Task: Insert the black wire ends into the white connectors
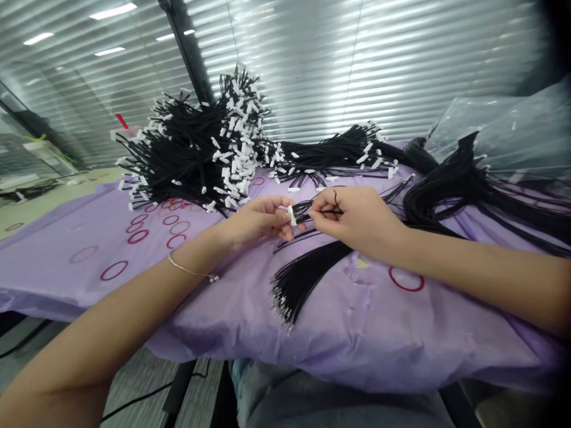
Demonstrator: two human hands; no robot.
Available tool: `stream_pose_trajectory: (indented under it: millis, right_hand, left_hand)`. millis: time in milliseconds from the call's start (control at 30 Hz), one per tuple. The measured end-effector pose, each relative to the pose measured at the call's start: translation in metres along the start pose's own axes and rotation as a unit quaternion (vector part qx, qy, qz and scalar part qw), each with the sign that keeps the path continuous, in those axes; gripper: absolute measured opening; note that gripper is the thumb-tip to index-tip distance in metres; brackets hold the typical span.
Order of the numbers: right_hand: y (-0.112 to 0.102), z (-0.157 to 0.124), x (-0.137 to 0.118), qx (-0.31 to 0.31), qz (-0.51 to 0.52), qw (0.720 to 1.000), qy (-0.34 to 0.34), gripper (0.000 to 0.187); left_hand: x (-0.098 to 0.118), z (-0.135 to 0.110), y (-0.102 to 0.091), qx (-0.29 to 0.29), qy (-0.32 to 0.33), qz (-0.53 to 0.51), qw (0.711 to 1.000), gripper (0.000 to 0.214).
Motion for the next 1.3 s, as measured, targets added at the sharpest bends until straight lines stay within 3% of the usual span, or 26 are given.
stream_pose_trajectory:
  millis: [300, 800, 1067, 1300]
  right_hand:
    - [0.0, -0.002, 0.0, 0.027, 0.013, 0.999, -0.023, 0.005]
    - [0.004, 0.002, 0.006, -0.057, 0.039, 0.997, 0.044, 0.003]
    - [0.008, -0.002, 0.006, -0.037, 0.056, 0.998, 0.01, 0.015]
    - [0.015, -0.004, 0.005, -0.03, 0.072, 0.997, 0.028, 0.014]
  left_hand:
    - [0.0, 0.0, 0.001, 0.003, -0.008, -0.006, 1.0, 0.021]
    - [-0.004, 0.001, -0.002, 0.014, 0.0, -0.006, 1.0, 0.024]
    - [-0.007, 0.001, -0.001, 0.024, -0.002, -0.02, 1.0, 0.025]
    - [-0.004, -0.001, 0.003, 0.053, 0.007, -0.027, 0.998, 0.024]
Point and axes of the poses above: each hand's wrist, its own z-axis towards the middle knuckle, its own y-axis out of the palm, x = y × z, the point moved 3 cm from there along z, towards the middle knuckle, and after that the axes turned 3 degrees about -y, right-handed, at the moved point
